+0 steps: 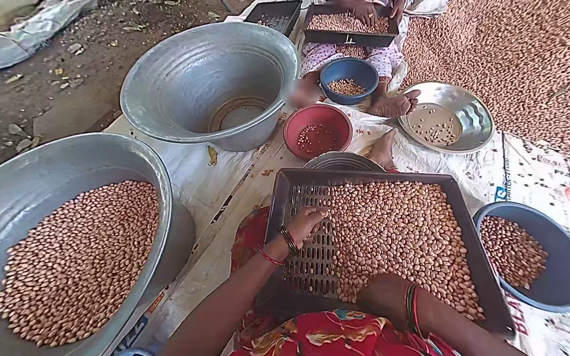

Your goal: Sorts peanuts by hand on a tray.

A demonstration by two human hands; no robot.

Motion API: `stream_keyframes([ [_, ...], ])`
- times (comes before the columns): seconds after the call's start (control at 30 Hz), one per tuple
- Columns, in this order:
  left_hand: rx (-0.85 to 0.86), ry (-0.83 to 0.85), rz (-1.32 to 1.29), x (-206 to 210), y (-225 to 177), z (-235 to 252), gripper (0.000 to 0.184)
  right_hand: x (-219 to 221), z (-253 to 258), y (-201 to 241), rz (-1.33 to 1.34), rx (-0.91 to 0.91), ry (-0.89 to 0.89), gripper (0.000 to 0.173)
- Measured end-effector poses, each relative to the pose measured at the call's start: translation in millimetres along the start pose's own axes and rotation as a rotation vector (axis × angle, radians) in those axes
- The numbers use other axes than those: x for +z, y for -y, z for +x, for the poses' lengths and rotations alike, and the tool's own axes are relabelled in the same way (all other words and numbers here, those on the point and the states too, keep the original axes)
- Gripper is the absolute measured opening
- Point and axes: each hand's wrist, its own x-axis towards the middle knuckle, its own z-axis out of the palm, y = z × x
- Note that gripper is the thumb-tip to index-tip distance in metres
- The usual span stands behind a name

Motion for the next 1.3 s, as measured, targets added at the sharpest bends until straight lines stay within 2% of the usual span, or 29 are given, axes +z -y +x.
stream_keyframes([
  [0.1, -0.004, 0.000, -0.034, 0.9, 2.2, -7.5, 0.017, -34.6, 11.8, -10.3, 0.034, 0.073, -0.279, 0.033],
  [0.2, 0.024, -0.031, -0.094, -2.3, 2.6, -15.3, 0.015, -51.2, 12.1, -45.5, 0.164, -0.167, -0.907, 0.035],
  [0.23, 0.037, -0.053, -0.148, -4.0, 2.8, -18.3, 0.014, -54.8, 6.4, -50.9, 0.216, -0.217, -1.067, 0.033],
  [0.3, 0.089, -0.071, -0.319, -10.9, 4.0, -22.7, 0.019, -59.8, -13.6, -55.6, 0.331, -0.182, -1.187, 0.033],
  [0.37, 0.173, 0.005, -0.468, -21.3, 7.5, -22.2, 0.033, -58.0, -29.5, -61.7, 0.417, -0.116, -1.203, 0.032],
  [0.43, 0.205, 0.044, -0.431, -25.5, 5.1, -19.5, 0.041, -51.8, -34.3, -67.6, 0.454, -0.083, -1.206, 0.031],
  [0.47, 0.192, -0.001, -0.353, -22.0, 1.7, -18.6, 0.041, -48.4, -34.7, -68.3, 0.461, -0.074, -1.195, 0.031],
  [0.57, 0.214, -0.124, 0.114, -7.9, -3.1, -8.0, 0.027, -42.2, -31.7, -66.0, 0.457, -0.050, -1.156, 0.031],
  [0.67, 0.233, -0.027, 0.666, 2.8, -8.6, 3.0, 0.032, -44.9, -23.4, -63.2, 0.408, 0.020, -1.167, 0.030],
  [0.77, 0.118, 0.093, 0.875, 16.1, -15.9, 11.3, 0.037, -53.2, -4.8, -58.5, 0.237, 0.214, -1.025, 0.034],
  [0.83, 0.082, 0.112, 0.873, 21.2, -12.4, 16.1, 0.036, -62.0, 8.1, -54.5, 0.126, 0.364, -0.833, 0.037],
  [0.9, 0.066, 0.115, 0.827, 23.6, -8.5, 15.3, 0.034, -63.0, 20.9, -54.2, 0.055, 0.436, -0.808, 0.034],
  [1.0, 0.071, 0.095, 0.729, 27.3, -3.6, 11.8, 0.031, -57.3, 26.4, -60.8, 0.066, 0.383, -0.901, 0.034],
  [1.07, 0.081, 0.064, 0.627, 31.1, 1.5, 13.4, 0.030, -63.3, 20.6, -60.2, 0.127, 0.381, -0.832, 0.035],
  [1.2, 0.066, 0.110, 0.498, 42.0, 13.2, 18.3, 0.029, -72.7, 19.3, -55.7, 0.049, 0.413, -0.633, 0.038],
  [1.3, -0.005, 0.136, 0.350, 46.6, 18.8, 13.7, 0.030, -71.4, 20.8, -55.3, 0.079, 0.417, -0.677, 0.037],
])
